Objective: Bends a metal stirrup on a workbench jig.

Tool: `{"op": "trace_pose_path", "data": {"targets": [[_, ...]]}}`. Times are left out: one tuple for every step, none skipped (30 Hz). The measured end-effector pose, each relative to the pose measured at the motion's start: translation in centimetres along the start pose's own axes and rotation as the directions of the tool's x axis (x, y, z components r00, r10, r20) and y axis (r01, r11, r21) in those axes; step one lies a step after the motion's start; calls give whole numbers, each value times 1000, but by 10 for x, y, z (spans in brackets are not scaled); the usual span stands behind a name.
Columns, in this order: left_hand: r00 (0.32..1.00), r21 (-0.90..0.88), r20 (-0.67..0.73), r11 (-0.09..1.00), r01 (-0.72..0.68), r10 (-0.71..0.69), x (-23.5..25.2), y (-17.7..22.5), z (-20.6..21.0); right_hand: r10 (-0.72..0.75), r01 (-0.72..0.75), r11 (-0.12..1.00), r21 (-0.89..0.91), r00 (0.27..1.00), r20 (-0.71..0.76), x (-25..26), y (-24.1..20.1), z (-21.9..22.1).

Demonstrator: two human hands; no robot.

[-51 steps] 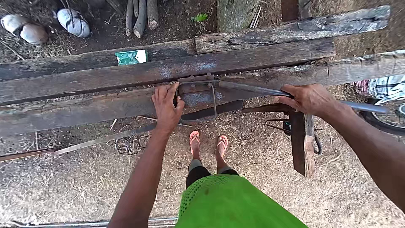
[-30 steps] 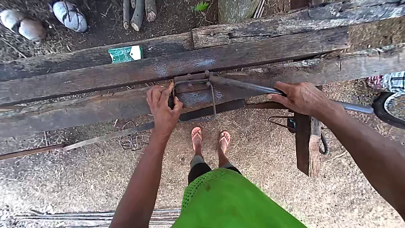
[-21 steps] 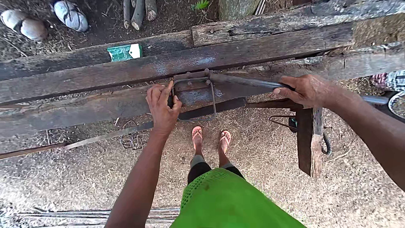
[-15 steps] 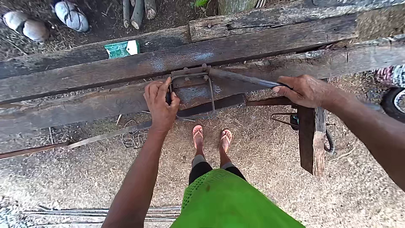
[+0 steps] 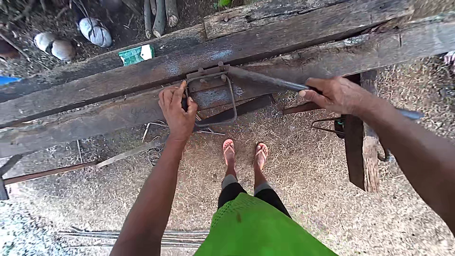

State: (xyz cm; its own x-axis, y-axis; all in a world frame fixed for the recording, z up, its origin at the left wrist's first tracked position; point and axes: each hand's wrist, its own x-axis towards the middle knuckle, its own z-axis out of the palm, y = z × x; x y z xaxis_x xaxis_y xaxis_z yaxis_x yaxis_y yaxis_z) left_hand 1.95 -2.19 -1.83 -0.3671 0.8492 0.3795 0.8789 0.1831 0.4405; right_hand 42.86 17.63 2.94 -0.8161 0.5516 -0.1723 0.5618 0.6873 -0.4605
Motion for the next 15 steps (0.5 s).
{"op": "trace_pose_path", "data": {"targets": [[1000, -1, 3, 1000, 4, -4, 0, 0, 0, -12, 11, 1000, -19, 1000, -3, 3, 2, -5], [1000, -1, 3, 1000, 7, -7, 1, 0, 0, -27, 26, 999, -30, 1000, -7, 6, 3, -9], [1000, 1, 2, 1000, 8, -8, 1, 0, 0, -34, 34, 999, -31, 999, -8, 7, 3, -10], [1000, 2, 2, 1000, 7, -7, 1, 0, 0, -36, 36, 999, -23, 999, -6, 6, 1, -10], [1000, 3, -1, 1000, 5, -5, 1, 0, 1, -32, 32, 999, -13, 999, -1, 4, -1, -10], [1000, 4, -5, 1000, 8, -8, 1, 0, 2, -27, 27, 1000, -9, 1000, -1, 3, -4, -9], [1000, 8, -8, 1000, 9, -9, 0, -1, 2, -21, 21, 1000, -6, 1000, -4, 2, -6, -8], [1000, 12, -10, 1000, 8, -8, 0, -1, 2, -13, 13, 1000, -5, 1000, -6, -1, -9, -6], [1000, 16, -13, 1000, 5, -5, -1, -2, 2, 2, -2, 1000, 1, 1000, -3, -4, -12, -3], [1000, 21, -16, 1000, 0, 0, -1, -2, 3, 21, -21, 1000, 10, 1000, -1, -8, -16, 0], [1000, 23, -22, 1000, -4, 4, 0, -1, 5, 41, -41, 999, 15, 999, -4, -11, -18, 3], [1000, 26, -29, 1000, -5, 5, 0, -1, 6, 59, -59, 998, 16, 998, -5, -14, -20, 5], [999, 31, -35, 1000, -2, 4, 1, -2, 6, 73, -73, 997, 17, 997, -9, -15, -22, 9], [999, 32, -38, 999, -1, 2, 1, -2, 6, 87, -87, 996, 16, 996, -9, -16, -24, 11], [999, 33, -37, 999, 0, 1, 1, -2, 6, 99, -99, 995, 16, 995, -5, -17, -26, 12]]}}
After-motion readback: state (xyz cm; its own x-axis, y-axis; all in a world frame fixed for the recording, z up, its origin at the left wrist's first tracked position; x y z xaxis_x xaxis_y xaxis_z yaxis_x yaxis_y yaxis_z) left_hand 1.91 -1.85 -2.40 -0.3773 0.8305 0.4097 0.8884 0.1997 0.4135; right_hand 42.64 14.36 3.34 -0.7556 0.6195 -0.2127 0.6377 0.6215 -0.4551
